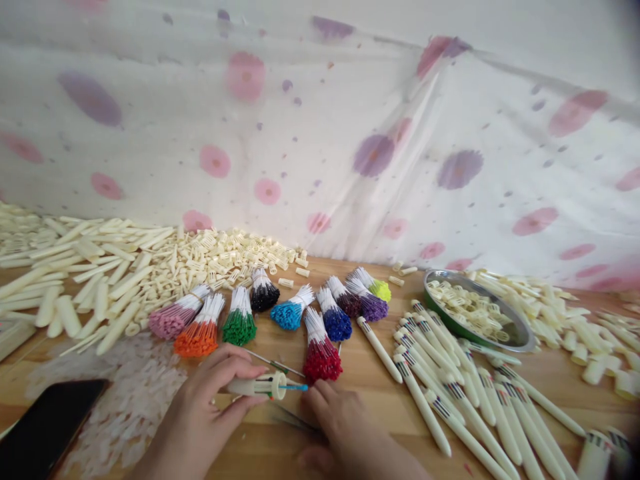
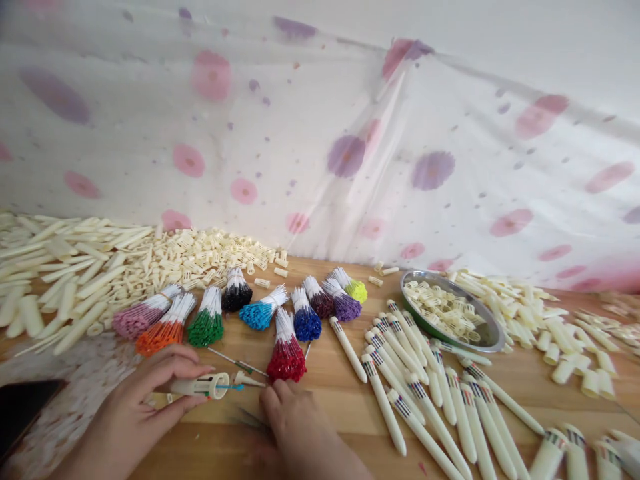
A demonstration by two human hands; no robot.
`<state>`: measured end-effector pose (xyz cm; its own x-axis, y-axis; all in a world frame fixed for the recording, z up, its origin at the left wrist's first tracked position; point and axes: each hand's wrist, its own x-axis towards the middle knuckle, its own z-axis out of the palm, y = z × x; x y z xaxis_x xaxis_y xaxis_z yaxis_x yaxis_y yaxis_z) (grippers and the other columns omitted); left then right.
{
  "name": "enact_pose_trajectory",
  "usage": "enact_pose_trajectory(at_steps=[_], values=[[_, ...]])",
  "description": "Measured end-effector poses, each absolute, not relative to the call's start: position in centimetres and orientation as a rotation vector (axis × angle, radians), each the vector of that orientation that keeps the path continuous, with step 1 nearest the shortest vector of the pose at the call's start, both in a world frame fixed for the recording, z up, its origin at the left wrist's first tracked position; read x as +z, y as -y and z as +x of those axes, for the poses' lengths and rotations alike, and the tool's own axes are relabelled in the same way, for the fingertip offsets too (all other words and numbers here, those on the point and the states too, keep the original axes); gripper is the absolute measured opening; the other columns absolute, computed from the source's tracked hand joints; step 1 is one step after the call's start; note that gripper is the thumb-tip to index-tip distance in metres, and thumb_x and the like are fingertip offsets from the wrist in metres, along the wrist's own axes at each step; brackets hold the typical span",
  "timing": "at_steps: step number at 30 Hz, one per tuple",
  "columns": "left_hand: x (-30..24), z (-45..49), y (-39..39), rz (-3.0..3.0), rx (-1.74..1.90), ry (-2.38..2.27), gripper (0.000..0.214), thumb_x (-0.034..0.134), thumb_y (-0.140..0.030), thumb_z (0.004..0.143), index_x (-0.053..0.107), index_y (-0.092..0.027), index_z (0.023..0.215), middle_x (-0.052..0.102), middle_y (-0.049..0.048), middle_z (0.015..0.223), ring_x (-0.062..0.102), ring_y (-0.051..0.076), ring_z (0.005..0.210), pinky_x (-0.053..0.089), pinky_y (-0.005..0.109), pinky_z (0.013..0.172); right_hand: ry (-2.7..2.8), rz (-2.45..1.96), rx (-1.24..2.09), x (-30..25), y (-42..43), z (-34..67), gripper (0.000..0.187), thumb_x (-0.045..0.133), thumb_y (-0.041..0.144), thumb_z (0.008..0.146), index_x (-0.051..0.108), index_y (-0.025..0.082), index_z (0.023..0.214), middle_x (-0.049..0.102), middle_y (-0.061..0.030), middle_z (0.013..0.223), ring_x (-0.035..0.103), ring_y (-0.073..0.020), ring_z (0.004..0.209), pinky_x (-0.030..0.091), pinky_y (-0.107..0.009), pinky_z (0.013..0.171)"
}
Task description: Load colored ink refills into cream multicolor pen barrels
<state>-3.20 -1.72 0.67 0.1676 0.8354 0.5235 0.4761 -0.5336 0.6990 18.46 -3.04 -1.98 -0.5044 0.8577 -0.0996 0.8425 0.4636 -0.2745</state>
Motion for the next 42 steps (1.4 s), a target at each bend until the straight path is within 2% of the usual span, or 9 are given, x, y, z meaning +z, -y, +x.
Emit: enact_pose_trajectory(at_steps=[1, 5, 10, 14, 19, 23, 26, 32, 42], values=[[0.6, -3.1, 1.7, 2.020, 1.326, -1.219, 0.020, 0.068, -0.011, 0.068, 0.063, -0.027, 0.076, 0.066, -0.0039, 0.078, 0.066, 0.012, 0.074, 0.054, 0.015, 0.066, 2.682, -1.547, 0.401, -3.1, 3.1, 18.0, 0.046, 0.078, 0.042, 0.060, 0.057, 0.017, 0.092, 0.064, -0.0069, 0.096, 0.060, -0.0239, 0.085, 0.046, -0.029, 0.070], [0.4, -2.9, 1.4, 1.834, 1.247, -1.191, 0.022, 0.069, -0.009, 0.066, 0.061, -0.028, 0.074, 0.065, -0.0057, 0.075, 0.066, 0.011, 0.070, 0.054, 0.013, 0.061, 2.742, -1.567, 0.325, -4.8, 2.9, 16.8, 0.015, 0.065, 0.020, 0.078, 0.059, 0.015, 0.090, 0.065, -0.0086, 0.092, 0.061, -0.0244, 0.086, 0.047, -0.030, 0.070], [-0.2, -3.3, 1.2, 1.810, 1.182, -1.280, 0.017, 0.069, -0.013, 0.067, 0.063, -0.027, 0.074, 0.066, -0.0048, 0.076, 0.066, 0.012, 0.073, 0.054, 0.017, 0.067, 2.346, -1.729, 0.668, -1.4, 2.1, 18.6, 0.014, 0.052, 0.006, 0.082, 0.056, 0.015, 0.092, 0.067, -0.0049, 0.080, 0.063, -0.0172, 0.069, 0.045, -0.023, 0.060], [-0.2, -3.4, 1.2, 1.891, 1.227, -1.287, 0.014, 0.069, -0.015, 0.068, 0.062, -0.025, 0.074, 0.065, -0.0033, 0.077, 0.066, 0.014, 0.073, 0.055, 0.017, 0.064, 1.967, -1.414, 0.756, 1.6, 2.1, 20.6, 0.014, 0.042, 0.021, 0.091, 0.055, 0.018, 0.092, 0.064, -0.0032, 0.082, 0.059, -0.0147, 0.073, 0.045, -0.023, 0.067], [0.3, -3.5, 1.6, 2.141, 1.332, -1.398, 0.012, 0.062, -0.014, 0.071, 0.061, -0.025, 0.074, 0.063, -0.0013, 0.078, 0.064, 0.015, 0.073, 0.053, 0.022, 0.066, 1.766, -1.331, 0.872, 2.3, 3.8, 20.0, 0.031, 0.043, 0.044, 0.089, 0.051, 0.018, 0.075, 0.052, 0.0011, 0.061, 0.047, -0.0107, 0.053, 0.037, -0.019, 0.048], [0.6, -3.6, 1.8, 2.324, 1.411, -1.453, 0.015, 0.056, -0.011, 0.073, 0.060, -0.025, 0.078, 0.062, -0.0006, 0.078, 0.063, 0.016, 0.073, 0.052, 0.024, 0.065, 1.822, -1.362, 0.853, 1.6, 5.0, 19.0, 0.031, 0.039, 0.043, 0.091, 0.048, 0.019, 0.073, 0.051, 0.0015, 0.058, 0.044, -0.0096, 0.047, 0.032, -0.018, 0.042], [0.7, -3.5, 1.8, 2.383, 1.440, -1.457, 0.015, 0.053, -0.010, 0.076, 0.059, -0.024, 0.080, 0.061, -0.0002, 0.079, 0.063, 0.016, 0.073, 0.051, 0.024, 0.065, 1.865, -1.375, 0.807, 1.5, 5.0, 18.7, 0.029, 0.039, 0.041, 0.090, 0.048, 0.019, 0.073, 0.054, 0.0004, 0.059, 0.047, -0.0102, 0.049, 0.032, -0.019, 0.045], [0.4, -3.6, 1.8, 2.443, 1.425, -1.471, 0.017, 0.052, -0.008, 0.076, 0.058, -0.022, 0.082, 0.058, 0.0005, 0.081, 0.061, 0.015, 0.076, 0.050, 0.025, 0.068, 1.813, -1.384, 0.979, 1.5, 4.7, 18.5, 0.030, 0.039, 0.044, 0.089, 0.044, 0.020, 0.072, 0.058, -0.0007, 0.058, 0.049, -0.0102, 0.048, 0.033, -0.019, 0.047], [0.3, -3.5, 1.9, 2.423, 1.412, -1.481, 0.017, 0.051, -0.008, 0.075, 0.059, -0.023, 0.081, 0.059, 0.0003, 0.079, 0.061, 0.016, 0.075, 0.050, 0.026, 0.067, 1.770, -1.371, 1.061, 1.2, 4.8, 18.0, 0.040, 0.036, 0.054, 0.088, 0.043, 0.020, 0.070, 0.061, -0.0017, 0.055, 0.044, -0.0087, 0.043, 0.030, -0.018, 0.043]])
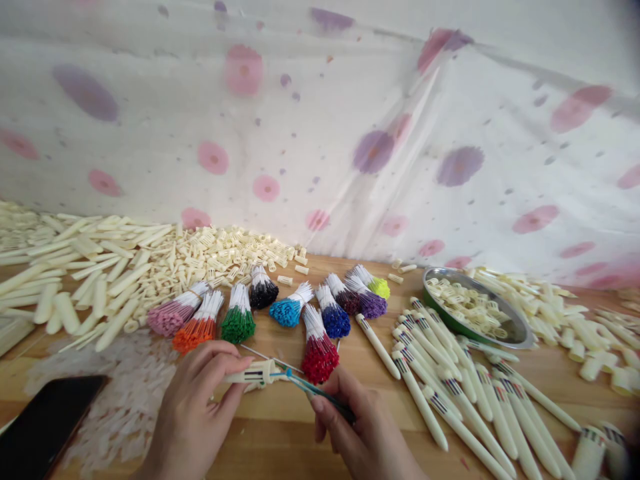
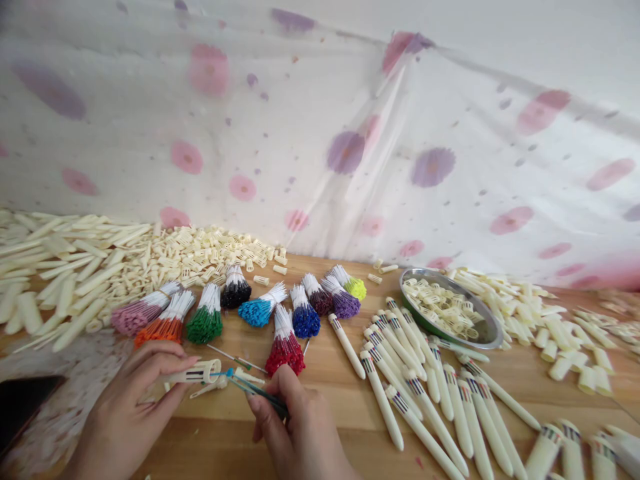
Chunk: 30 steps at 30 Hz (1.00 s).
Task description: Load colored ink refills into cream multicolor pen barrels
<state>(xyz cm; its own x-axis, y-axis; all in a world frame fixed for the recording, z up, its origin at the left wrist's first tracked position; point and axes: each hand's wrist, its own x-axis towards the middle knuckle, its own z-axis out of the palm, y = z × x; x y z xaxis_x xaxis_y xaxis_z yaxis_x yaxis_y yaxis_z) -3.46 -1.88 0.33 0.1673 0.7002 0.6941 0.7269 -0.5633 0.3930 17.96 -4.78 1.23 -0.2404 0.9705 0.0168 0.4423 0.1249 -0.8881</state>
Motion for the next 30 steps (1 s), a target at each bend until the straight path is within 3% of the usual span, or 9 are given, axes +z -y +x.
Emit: enact_pose_trajectory(at_steps=[24, 30], values=[[0.27, -3.25, 2.07, -2.404, -1.325, 1.384, 0.020, 0.049, -0.003, 0.077, 0.057, -0.021, 0.083, 0.055, 0.0004, 0.081, 0.055, 0.015, 0.077, 0.045, 0.025, 0.070, 1.573, -1.372, 1.342, 1.23, 4.82, 17.50, 0.044, 0.043, 0.062, 0.081, 0.039, 0.020, 0.071, 0.059, -0.0016, 0.055, 0.042, -0.0067, 0.040, 0.030, -0.016, 0.041], [0.09, -3.11, 2.03, -2.445, -1.362, 1.393, 0.018, 0.051, -0.004, 0.077, 0.057, -0.020, 0.082, 0.054, 0.0005, 0.083, 0.055, 0.014, 0.079, 0.044, 0.023, 0.072, 1.642, -1.382, 1.304, 0.97, 4.70, 17.75, 0.036, 0.043, 0.054, 0.085, 0.040, 0.020, 0.071, 0.060, -0.0017, 0.055, 0.043, -0.0073, 0.041, 0.031, -0.016, 0.041]])
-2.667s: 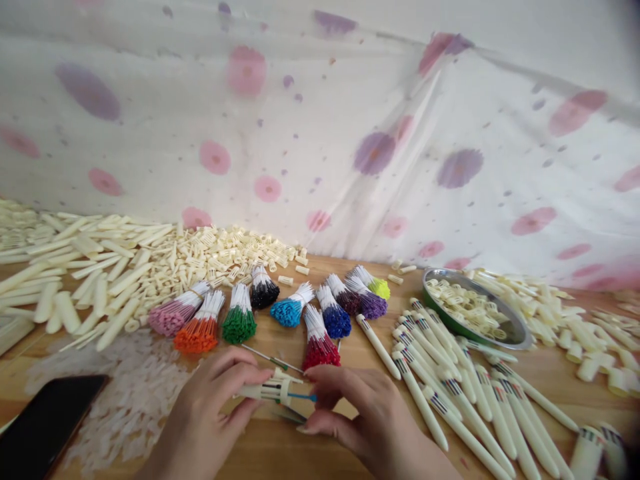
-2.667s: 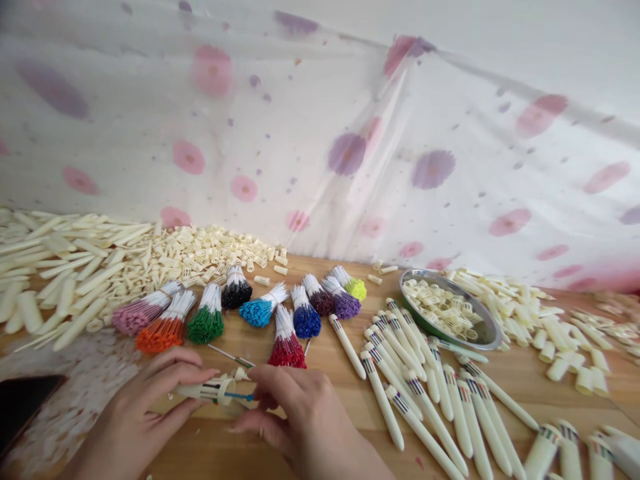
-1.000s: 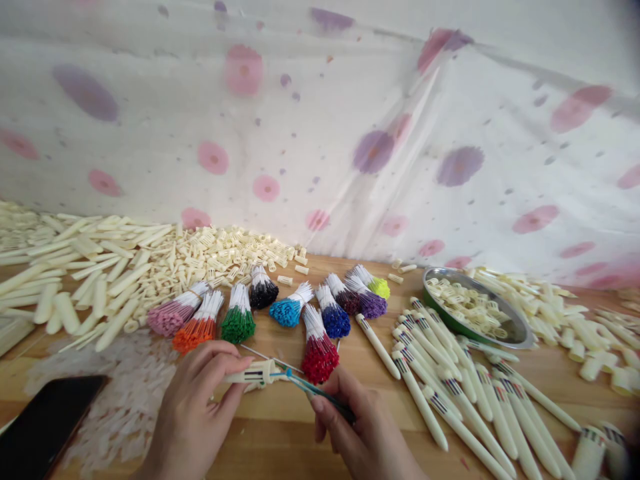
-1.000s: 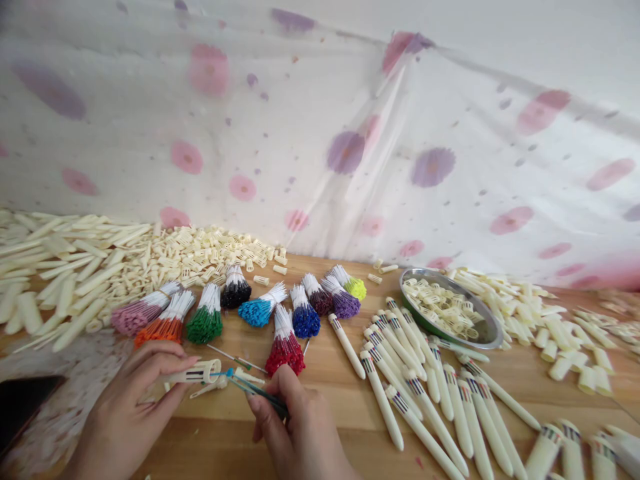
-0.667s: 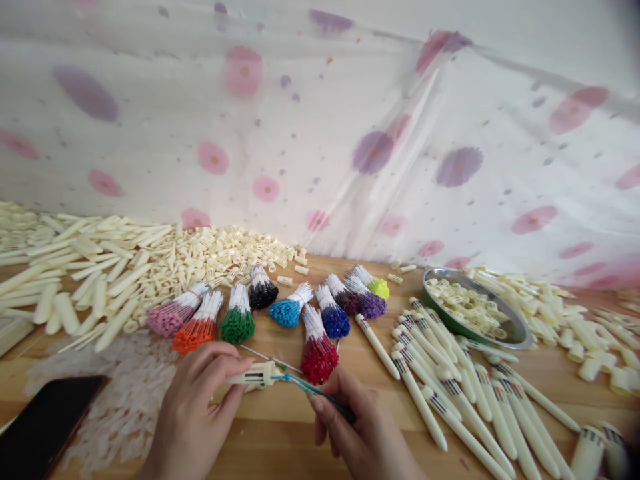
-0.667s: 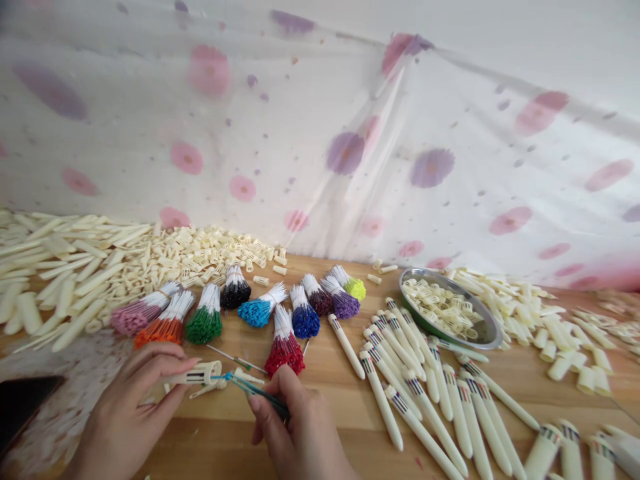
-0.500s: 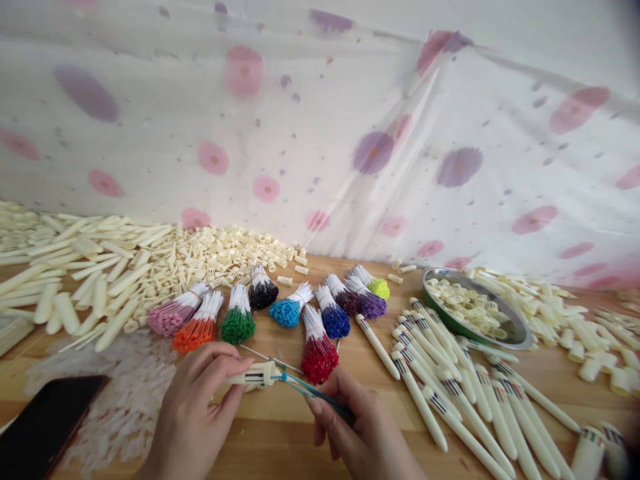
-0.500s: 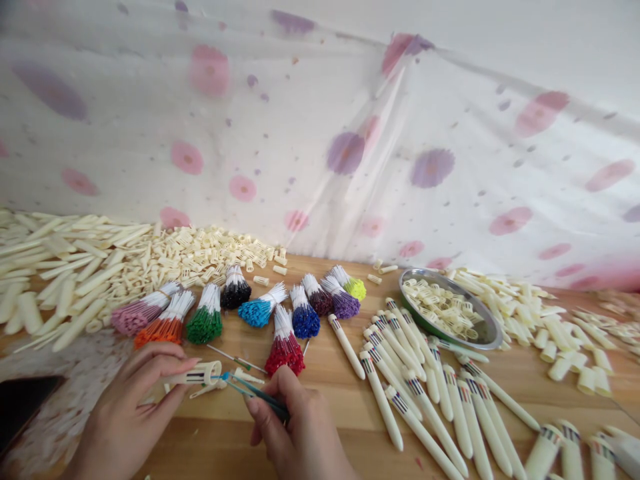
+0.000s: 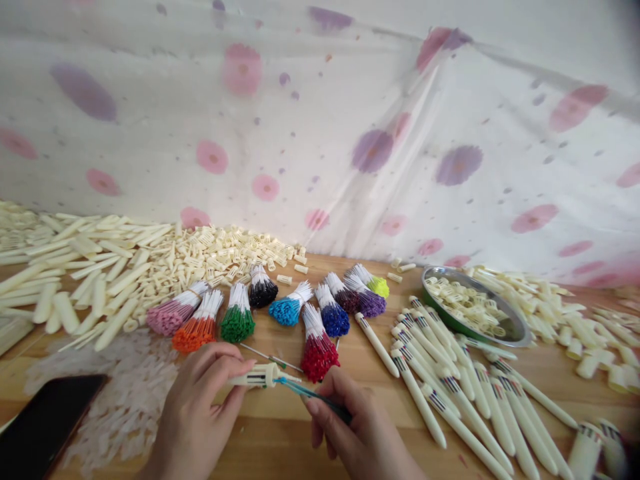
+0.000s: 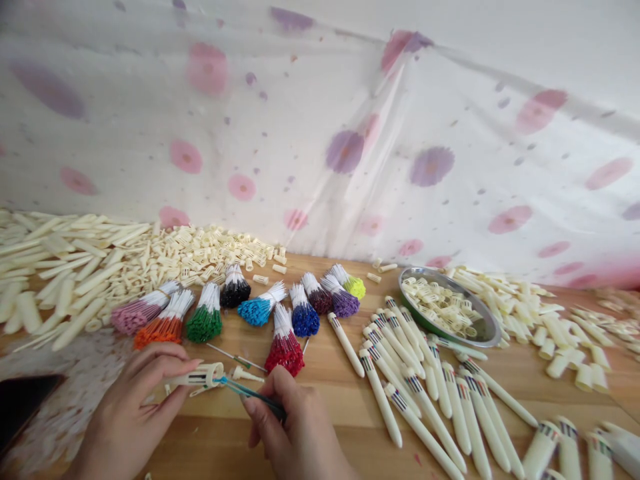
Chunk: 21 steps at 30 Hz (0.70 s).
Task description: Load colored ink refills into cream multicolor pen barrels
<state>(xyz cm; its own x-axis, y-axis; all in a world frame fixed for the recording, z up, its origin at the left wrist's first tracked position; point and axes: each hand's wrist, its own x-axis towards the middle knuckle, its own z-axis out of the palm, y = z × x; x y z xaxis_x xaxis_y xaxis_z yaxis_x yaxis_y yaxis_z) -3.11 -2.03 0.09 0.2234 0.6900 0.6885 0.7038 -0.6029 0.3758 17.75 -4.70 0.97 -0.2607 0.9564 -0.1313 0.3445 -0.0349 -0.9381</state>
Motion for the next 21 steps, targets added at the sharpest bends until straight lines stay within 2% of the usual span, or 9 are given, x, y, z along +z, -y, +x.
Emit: enact_pose_trajectory(at_steps=[3, 8, 15, 21], values=[[0.0, -3.0, 2.1, -2.541, -1.418, 1.433, 0.017, 0.054, -0.006, 0.076, 0.058, -0.021, 0.084, 0.055, 0.0003, 0.084, 0.057, 0.013, 0.079, 0.047, 0.020, 0.071, 1.792, -1.342, 1.157, 0.9, 4.5, 18.0, 0.028, 0.042, 0.042, 0.087, 0.043, 0.020, 0.070, 0.060, -0.0009, 0.055, 0.045, -0.0083, 0.043, 0.031, -0.016, 0.041], [0.0, -2.8, 2.1, -2.774, -1.531, 1.436, 0.027, 0.061, -0.008, 0.075, 0.061, -0.027, 0.093, 0.059, -0.0016, 0.088, 0.062, 0.012, 0.080, 0.051, 0.016, 0.070, 1.991, -1.275, 0.903, 1.3, 4.3, 18.6, 0.022, 0.043, 0.029, 0.088, 0.048, 0.019, 0.068, 0.056, 0.0018, 0.052, 0.047, -0.0083, 0.042, 0.031, -0.016, 0.042], [-0.2, -2.8, 1.9, -2.893, -1.770, 1.467, 0.033, 0.066, -0.004, 0.068, 0.064, -0.030, 0.088, 0.062, -0.0031, 0.087, 0.064, 0.012, 0.082, 0.051, 0.015, 0.071, 2.150, -1.217, 0.496, 2.2, 4.7, 19.0, 0.016, 0.046, 0.021, 0.085, 0.051, 0.017, 0.070, 0.057, 0.0006, 0.055, 0.051, -0.0100, 0.045, 0.033, -0.018, 0.045], [-0.3, -2.7, 1.9, -2.884, -1.853, 1.537, 0.031, 0.068, -0.005, 0.066, 0.066, -0.030, 0.085, 0.063, -0.0032, 0.085, 0.064, 0.012, 0.081, 0.051, 0.014, 0.071, 2.162, -1.214, 0.434, 2.3, 4.9, 19.1, 0.014, 0.046, 0.020, 0.084, 0.051, 0.017, 0.072, 0.058, 0.0010, 0.055, 0.052, -0.0098, 0.044, 0.033, -0.018, 0.044]])
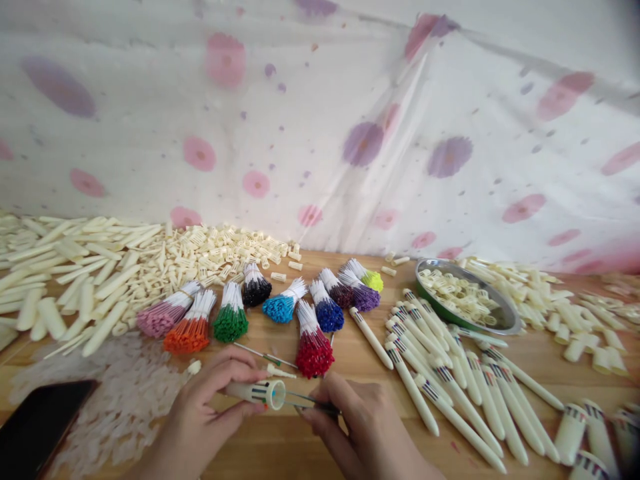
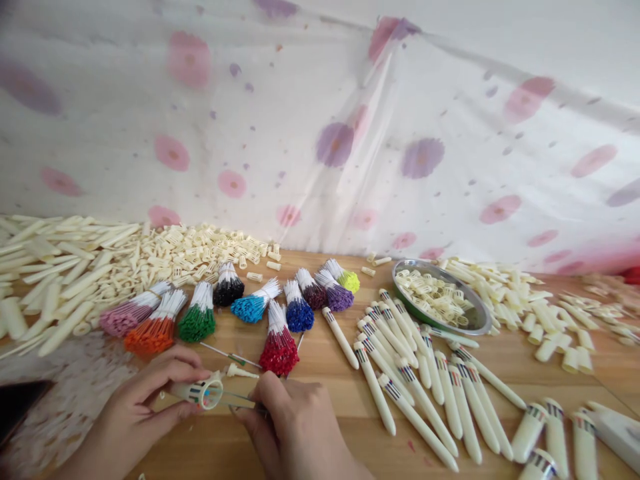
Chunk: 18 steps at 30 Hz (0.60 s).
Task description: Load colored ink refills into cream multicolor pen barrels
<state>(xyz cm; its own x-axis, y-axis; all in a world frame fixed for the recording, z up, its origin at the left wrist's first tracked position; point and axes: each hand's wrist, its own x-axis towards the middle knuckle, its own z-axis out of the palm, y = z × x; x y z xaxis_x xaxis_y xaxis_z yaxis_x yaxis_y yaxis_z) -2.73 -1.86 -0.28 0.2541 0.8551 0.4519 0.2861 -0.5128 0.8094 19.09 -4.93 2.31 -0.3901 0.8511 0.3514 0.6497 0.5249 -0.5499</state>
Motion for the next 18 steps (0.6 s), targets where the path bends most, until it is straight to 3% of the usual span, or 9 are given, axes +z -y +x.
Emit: enact_pose_trajectory(at_steps=[18], values=[[-0.10, -2.56, 2.07, 1.908, 1.230, -1.019, 0.034, 0.067, -0.002, 0.063, 0.067, -0.030, 0.083, 0.064, -0.0030, 0.083, 0.064, 0.013, 0.078, 0.051, 0.018, 0.069, 2.151, -1.139, 0.385, 2.24, 5.04, 18.84, 0.017, 0.043, 0.019, 0.086, 0.048, 0.019, 0.070, 0.057, 0.0020, 0.053, 0.052, -0.0088, 0.043, 0.032, -0.017, 0.043]])
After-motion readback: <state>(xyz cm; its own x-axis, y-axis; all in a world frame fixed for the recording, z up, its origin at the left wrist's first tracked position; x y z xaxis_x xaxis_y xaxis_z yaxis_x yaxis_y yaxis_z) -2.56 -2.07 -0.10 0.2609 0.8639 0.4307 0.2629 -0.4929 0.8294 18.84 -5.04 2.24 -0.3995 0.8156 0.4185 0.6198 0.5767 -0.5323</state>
